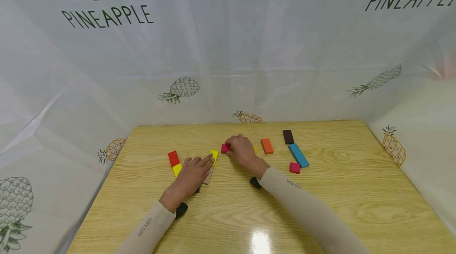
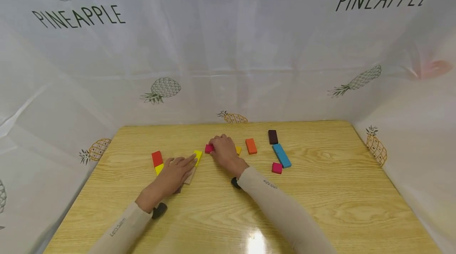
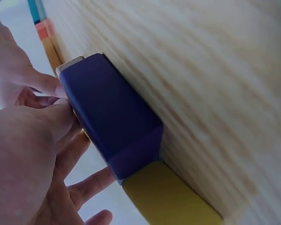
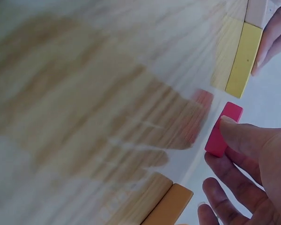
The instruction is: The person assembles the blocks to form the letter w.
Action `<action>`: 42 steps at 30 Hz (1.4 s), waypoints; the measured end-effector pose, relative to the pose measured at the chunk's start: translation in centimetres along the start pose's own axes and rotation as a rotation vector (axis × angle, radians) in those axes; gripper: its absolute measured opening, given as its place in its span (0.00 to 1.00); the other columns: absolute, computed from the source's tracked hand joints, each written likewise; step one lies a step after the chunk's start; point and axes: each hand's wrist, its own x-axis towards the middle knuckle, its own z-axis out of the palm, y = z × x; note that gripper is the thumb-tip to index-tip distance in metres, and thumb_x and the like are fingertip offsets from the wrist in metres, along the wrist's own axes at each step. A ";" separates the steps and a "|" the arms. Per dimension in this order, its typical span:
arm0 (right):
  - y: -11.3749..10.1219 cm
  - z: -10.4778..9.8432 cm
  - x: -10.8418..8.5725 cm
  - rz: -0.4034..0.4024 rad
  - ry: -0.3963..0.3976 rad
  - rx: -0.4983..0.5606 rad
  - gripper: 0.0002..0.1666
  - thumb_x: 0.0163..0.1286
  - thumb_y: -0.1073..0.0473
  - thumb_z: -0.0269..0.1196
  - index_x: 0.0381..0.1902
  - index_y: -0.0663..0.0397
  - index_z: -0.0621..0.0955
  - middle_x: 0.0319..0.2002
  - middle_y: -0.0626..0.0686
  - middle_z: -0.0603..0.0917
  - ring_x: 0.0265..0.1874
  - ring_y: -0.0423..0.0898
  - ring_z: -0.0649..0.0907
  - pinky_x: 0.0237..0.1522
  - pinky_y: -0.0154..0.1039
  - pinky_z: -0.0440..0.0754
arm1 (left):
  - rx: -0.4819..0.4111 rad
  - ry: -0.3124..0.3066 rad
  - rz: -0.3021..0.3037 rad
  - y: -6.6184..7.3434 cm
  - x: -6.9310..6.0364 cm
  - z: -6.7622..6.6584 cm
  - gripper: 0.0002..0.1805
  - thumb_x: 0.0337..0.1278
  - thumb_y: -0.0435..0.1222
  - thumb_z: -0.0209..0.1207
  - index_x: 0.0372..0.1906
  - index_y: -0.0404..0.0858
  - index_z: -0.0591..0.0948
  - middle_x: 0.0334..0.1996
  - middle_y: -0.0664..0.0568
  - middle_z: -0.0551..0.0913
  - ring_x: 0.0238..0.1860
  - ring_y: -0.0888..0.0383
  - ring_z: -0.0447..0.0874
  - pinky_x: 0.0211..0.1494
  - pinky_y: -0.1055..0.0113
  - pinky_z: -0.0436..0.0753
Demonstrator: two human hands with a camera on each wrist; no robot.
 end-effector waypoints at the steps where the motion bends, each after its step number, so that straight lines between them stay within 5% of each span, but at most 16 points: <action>1: 0.0 0.1 0.0 -0.002 -0.006 0.001 0.15 0.66 0.64 0.76 0.51 0.58 0.90 0.46 0.56 0.90 0.45 0.55 0.84 0.52 0.55 0.83 | 0.010 0.003 0.004 0.0 0.0 0.0 0.27 0.79 0.42 0.58 0.77 0.41 0.75 0.77 0.51 0.72 0.67 0.44 0.77 0.69 0.40 0.74; 23: -0.5 0.1 0.1 -0.004 -0.039 -0.072 0.16 0.67 0.61 0.76 0.53 0.57 0.90 0.48 0.56 0.90 0.46 0.56 0.85 0.54 0.55 0.84 | 0.014 0.038 0.017 -0.1 0.1 0.0 0.27 0.77 0.41 0.60 0.76 0.42 0.76 0.76 0.51 0.73 0.66 0.45 0.78 0.68 0.42 0.76; 35: 3.2 -2.8 -2.7 0.075 -0.060 0.050 0.27 0.69 0.61 0.75 0.63 0.64 0.83 0.61 0.63 0.84 0.60 0.65 0.80 0.64 0.61 0.77 | -0.033 0.039 0.012 0.0 0.1 -0.2 0.27 0.77 0.40 0.60 0.75 0.41 0.77 0.76 0.49 0.74 0.67 0.44 0.78 0.68 0.40 0.74; 42: 4.8 -3.6 -4.6 0.078 -0.044 -0.062 0.30 0.67 0.57 0.77 0.63 0.63 0.84 0.58 0.61 0.85 0.55 0.62 0.82 0.60 0.58 0.81 | -0.044 0.034 0.013 0.0 0.0 -0.3 0.26 0.78 0.40 0.59 0.75 0.40 0.76 0.76 0.48 0.74 0.67 0.43 0.78 0.68 0.39 0.74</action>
